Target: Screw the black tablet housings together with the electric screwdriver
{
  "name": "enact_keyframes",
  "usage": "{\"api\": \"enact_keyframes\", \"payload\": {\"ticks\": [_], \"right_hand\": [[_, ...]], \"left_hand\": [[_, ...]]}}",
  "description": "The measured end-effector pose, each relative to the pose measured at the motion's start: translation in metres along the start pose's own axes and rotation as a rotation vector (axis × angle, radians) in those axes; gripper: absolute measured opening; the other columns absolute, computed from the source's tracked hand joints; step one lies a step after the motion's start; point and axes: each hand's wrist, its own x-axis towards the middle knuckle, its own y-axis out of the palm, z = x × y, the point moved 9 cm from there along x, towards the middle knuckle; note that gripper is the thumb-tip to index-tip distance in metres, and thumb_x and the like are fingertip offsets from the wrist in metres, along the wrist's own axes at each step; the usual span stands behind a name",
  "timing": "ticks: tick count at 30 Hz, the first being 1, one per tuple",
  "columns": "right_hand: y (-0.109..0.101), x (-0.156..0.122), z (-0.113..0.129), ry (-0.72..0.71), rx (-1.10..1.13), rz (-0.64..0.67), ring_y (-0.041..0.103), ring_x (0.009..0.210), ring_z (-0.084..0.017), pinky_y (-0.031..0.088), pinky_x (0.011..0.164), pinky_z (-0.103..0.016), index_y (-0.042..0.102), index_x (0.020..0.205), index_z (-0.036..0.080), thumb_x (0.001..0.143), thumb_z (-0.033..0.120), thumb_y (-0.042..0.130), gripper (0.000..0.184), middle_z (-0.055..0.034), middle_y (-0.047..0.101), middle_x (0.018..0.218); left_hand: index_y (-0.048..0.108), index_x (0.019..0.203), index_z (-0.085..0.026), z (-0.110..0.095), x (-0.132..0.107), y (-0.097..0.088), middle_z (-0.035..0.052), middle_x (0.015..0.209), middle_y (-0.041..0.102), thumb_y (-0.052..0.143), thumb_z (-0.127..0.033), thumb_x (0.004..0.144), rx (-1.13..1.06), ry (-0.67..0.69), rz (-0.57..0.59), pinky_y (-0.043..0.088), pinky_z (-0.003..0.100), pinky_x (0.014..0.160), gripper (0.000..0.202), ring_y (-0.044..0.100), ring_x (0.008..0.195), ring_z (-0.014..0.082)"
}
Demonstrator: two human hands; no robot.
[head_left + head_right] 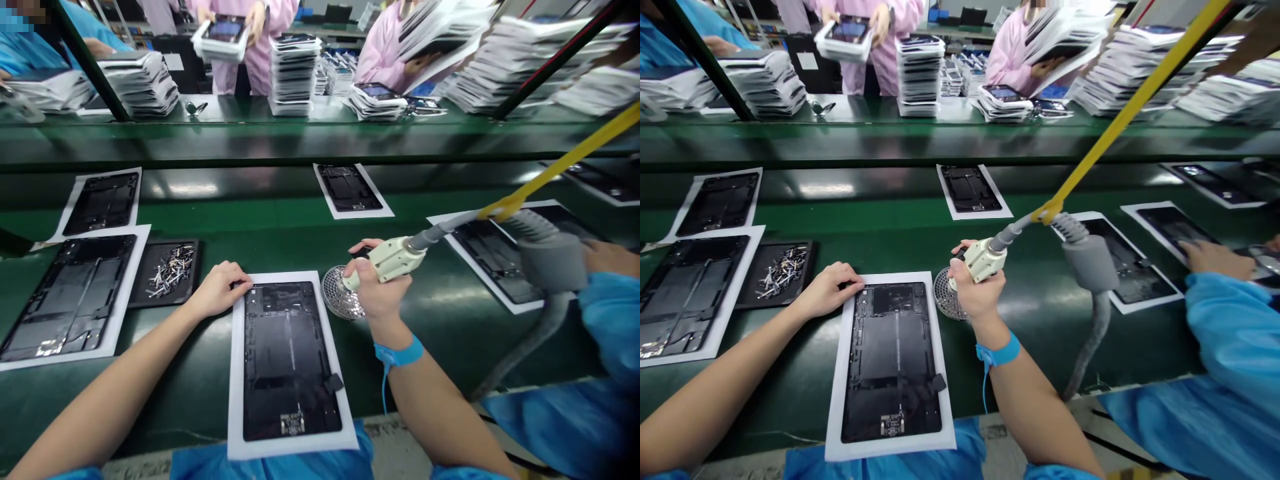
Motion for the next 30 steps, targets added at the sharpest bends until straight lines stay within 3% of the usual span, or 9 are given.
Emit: {"api": "enact_keyframes", "payload": {"ticks": [13,19,23,27,30], "right_hand": [[-0.001,-0.001,-0.006,0.014,0.002,-0.016,0.061,0.049,-0.010,0.053,0.050,-0.028,0.065,0.104,0.021,0.082,0.030,0.075,0.026,0.0008,0.067,0.084],[0.004,-0.001,0.015,0.013,0.027,-0.067,0.061,0.045,-0.012,0.050,0.044,-0.028,0.065,0.098,0.020,0.080,0.034,0.074,0.025,0.0002,0.066,0.081],[0.054,-0.012,0.033,0.013,0.208,0.060,0.060,0.043,-0.011,0.050,0.039,-0.026,0.062,0.099,0.023,0.082,0.038,0.073,0.026,0.0008,0.065,0.085],[0.125,-0.035,0.027,0.077,0.284,0.276,0.061,0.049,-0.009,0.052,0.041,-0.024,0.059,0.109,0.027,0.088,0.044,0.068,0.028,0.0003,0.064,0.093],[0.161,-0.048,0.021,0.042,0.286,0.379,0.061,0.053,-0.009,0.057,0.050,-0.027,0.058,0.112,0.028,0.089,0.043,0.069,0.030,0.0002,0.065,0.096]], "left_hand": [[0.075,0.090,-0.022,-0.002,0.002,0.002,0.0042,0.085,0.071,0.053,-0.033,0.099,-0.032,0.039,0.019,0.047,0.035,0.082,0.027,0.061,0.082,0.0188],[0.075,0.090,-0.021,0.000,0.004,0.007,0.0050,0.088,0.072,0.053,-0.029,0.099,-0.041,0.037,0.030,0.047,0.035,0.085,0.025,0.063,0.085,0.0193],[0.075,0.091,-0.021,-0.002,0.004,0.009,0.0052,0.089,0.072,0.055,-0.027,0.099,-0.045,0.036,0.033,0.046,0.035,0.086,0.022,0.064,0.088,0.0201],[0.075,0.092,-0.021,-0.003,0.004,0.009,0.0051,0.090,0.072,0.053,-0.026,0.099,-0.034,0.032,0.037,0.046,0.035,0.086,0.023,0.063,0.089,0.0201],[0.073,0.089,-0.020,-0.004,0.005,0.011,0.0050,0.087,0.070,0.052,-0.026,0.099,-0.014,0.032,0.047,0.046,0.034,0.083,0.024,0.061,0.084,0.0195]]}}
